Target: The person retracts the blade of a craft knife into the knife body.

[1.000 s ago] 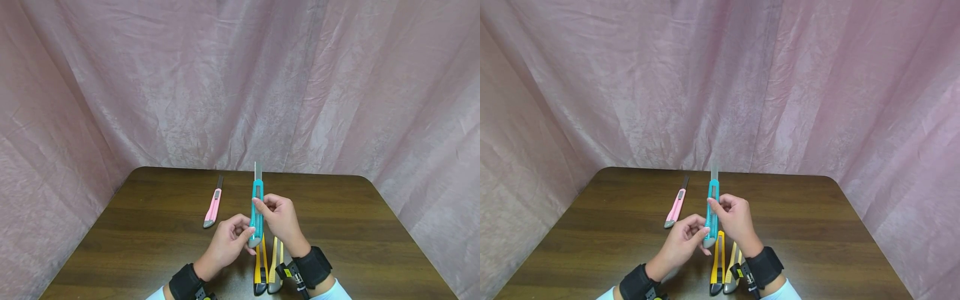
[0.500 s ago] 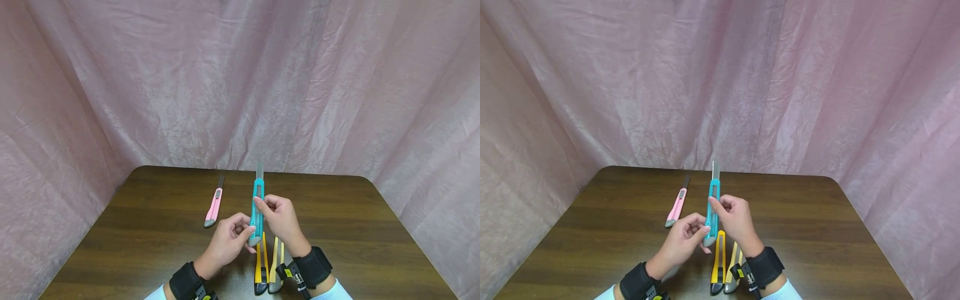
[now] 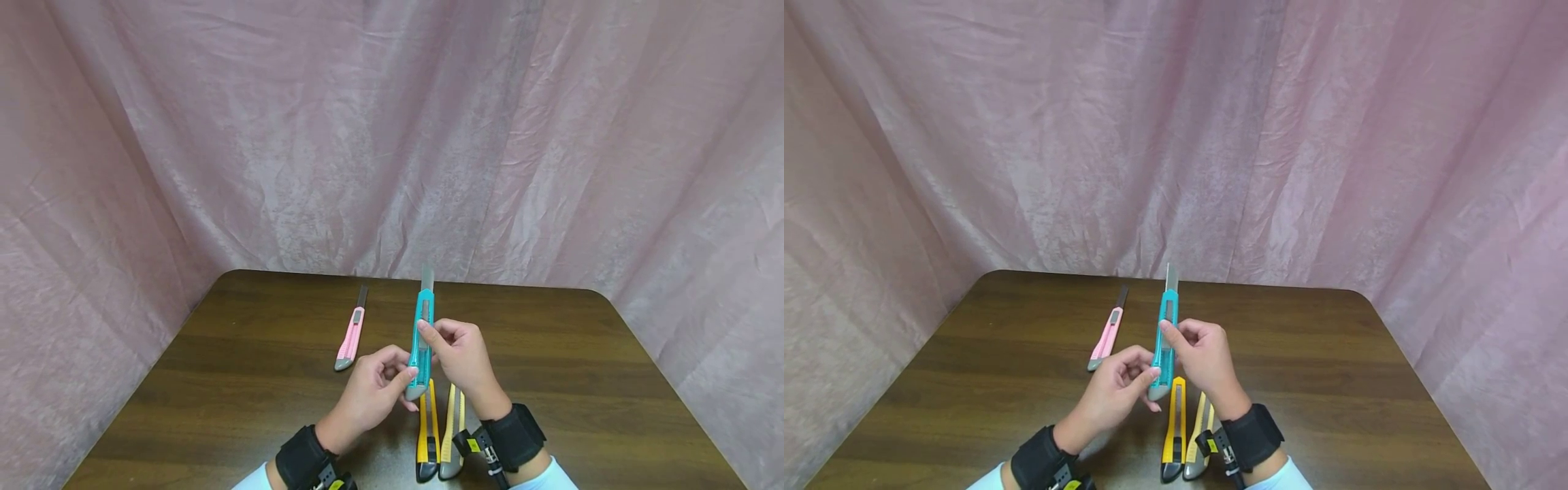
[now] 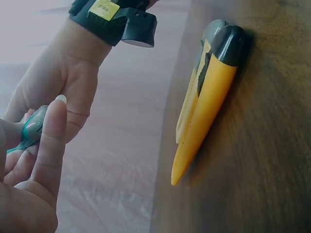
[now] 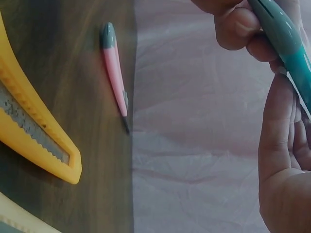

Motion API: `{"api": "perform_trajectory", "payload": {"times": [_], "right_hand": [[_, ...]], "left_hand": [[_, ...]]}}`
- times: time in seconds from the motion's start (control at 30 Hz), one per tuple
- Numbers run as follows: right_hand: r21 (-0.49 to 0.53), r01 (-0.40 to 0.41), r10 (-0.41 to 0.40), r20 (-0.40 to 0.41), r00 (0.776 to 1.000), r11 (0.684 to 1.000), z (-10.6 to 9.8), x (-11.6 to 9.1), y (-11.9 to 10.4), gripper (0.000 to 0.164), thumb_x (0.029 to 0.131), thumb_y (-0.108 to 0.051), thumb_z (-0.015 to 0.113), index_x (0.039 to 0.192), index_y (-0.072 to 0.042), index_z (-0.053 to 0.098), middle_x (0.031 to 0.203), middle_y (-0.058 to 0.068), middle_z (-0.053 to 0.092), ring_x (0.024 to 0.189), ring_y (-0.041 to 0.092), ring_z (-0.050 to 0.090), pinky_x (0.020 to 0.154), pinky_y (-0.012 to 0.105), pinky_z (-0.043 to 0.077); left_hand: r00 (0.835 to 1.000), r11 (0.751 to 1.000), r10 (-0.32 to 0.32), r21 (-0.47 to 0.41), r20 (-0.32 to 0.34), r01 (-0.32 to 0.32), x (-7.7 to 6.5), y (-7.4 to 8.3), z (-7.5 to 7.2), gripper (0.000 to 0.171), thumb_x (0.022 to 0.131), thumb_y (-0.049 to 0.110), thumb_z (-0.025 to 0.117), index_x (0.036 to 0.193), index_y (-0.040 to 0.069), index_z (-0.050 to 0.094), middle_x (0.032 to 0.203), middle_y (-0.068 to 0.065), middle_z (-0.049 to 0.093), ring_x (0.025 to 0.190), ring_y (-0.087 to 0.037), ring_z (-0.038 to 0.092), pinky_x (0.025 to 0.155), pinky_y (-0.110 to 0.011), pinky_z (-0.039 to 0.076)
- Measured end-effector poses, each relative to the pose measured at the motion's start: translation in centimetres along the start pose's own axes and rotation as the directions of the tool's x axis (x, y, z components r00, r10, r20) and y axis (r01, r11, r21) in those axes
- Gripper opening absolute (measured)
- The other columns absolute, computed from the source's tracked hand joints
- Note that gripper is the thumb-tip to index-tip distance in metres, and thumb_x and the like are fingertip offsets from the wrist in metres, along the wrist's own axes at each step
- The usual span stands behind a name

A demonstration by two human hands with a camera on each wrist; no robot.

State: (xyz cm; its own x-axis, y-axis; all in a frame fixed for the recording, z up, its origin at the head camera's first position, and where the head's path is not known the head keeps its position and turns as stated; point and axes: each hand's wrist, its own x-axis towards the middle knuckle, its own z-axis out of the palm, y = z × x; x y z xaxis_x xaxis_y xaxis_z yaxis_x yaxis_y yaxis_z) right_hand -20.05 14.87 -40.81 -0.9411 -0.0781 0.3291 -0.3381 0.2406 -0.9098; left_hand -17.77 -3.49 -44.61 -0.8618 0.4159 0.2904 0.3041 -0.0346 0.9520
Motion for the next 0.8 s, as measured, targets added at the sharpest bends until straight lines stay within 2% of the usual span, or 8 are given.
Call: {"api": "perform_trajectory", "payload": {"times": [0.1, 0.37, 0.5, 0.6, 0.8], "right_hand": [[-0.001, 0.008, -0.008, 0.008, 1.0, 1.0, -0.06, -0.06, 0.12, 0.03, 0.101, -0.027, 0.068, 0.08, -0.006, 0.074, 0.063, 0.012, 0.062, 0.057, 0.013, 0.059, 0.053, 0.028, 0.061], [-0.006, 0.078, -0.078, 0.012, 0.997, 0.997, 0.04, -0.16, 0.31, 0.025, 0.1, -0.022, 0.068, 0.08, -0.007, 0.073, 0.062, 0.011, 0.059, 0.056, 0.011, 0.052, 0.049, 0.024, 0.053], [-0.005, 0.092, -0.092, 0.005, 0.996, 0.996, 0.09, -0.19, 0.3, 0.021, 0.099, -0.019, 0.07, 0.081, -0.008, 0.074, 0.062, 0.009, 0.056, 0.055, 0.012, 0.049, 0.048, 0.022, 0.046], [-0.001, 0.088, -0.088, 0.012, 0.996, 0.996, 0.12, -0.14, 0.33, 0.02, 0.099, -0.019, 0.07, 0.083, -0.008, 0.075, 0.064, 0.009, 0.059, 0.056, 0.016, 0.05, 0.049, 0.023, 0.048], [0.019, 0.032, -0.032, 0.028, 0.999, 0.999, 0.03, 0.06, 0.31, 0.026, 0.1, -0.023, 0.069, 0.082, -0.005, 0.075, 0.066, 0.013, 0.064, 0.06, 0.025, 0.06, 0.055, 0.028, 0.062]], "left_hand": [[1.0, 1.0, -0.001, 0.005, 0.003, 0.001, 0.0, 0.1, -0.07, 0.018, 0.1, 0.015, 0.067, 0.113, 0.002, 0.066, 0.088, -0.024, 0.068, 0.069, -0.023, 0.071, 0.06, -0.039, 0.067], [1.0, 1.0, -0.002, 0.007, 0.004, 0.002, 0.0, 0.05, -0.08, 0.018, 0.1, 0.015, 0.067, 0.113, 0.002, 0.066, 0.088, -0.023, 0.068, 0.07, -0.032, 0.071, 0.06, -0.038, 0.067], [1.0, 1.0, 0.016, 0.0, -0.002, -0.016, 0.01, 0.01, -0.07, 0.018, 0.101, 0.015, 0.067, 0.112, 0.001, 0.065, 0.087, -0.024, 0.068, 0.068, -0.026, 0.071, 0.059, -0.04, 0.066], [1.0, 1.0, 0.027, -0.008, -0.006, -0.027, 0.01, 0.05, -0.07, 0.018, 0.101, 0.015, 0.067, 0.112, 0.001, 0.065, 0.087, -0.025, 0.068, 0.066, -0.019, 0.071, 0.059, -0.041, 0.066], [1.0, 1.0, 0.016, -0.007, -0.006, -0.016, -0.01, 0.12, -0.08, 0.018, 0.1, 0.014, 0.067, 0.112, 0.001, 0.065, 0.088, -0.024, 0.068, 0.068, -0.017, 0.071, 0.059, -0.04, 0.066]]}}
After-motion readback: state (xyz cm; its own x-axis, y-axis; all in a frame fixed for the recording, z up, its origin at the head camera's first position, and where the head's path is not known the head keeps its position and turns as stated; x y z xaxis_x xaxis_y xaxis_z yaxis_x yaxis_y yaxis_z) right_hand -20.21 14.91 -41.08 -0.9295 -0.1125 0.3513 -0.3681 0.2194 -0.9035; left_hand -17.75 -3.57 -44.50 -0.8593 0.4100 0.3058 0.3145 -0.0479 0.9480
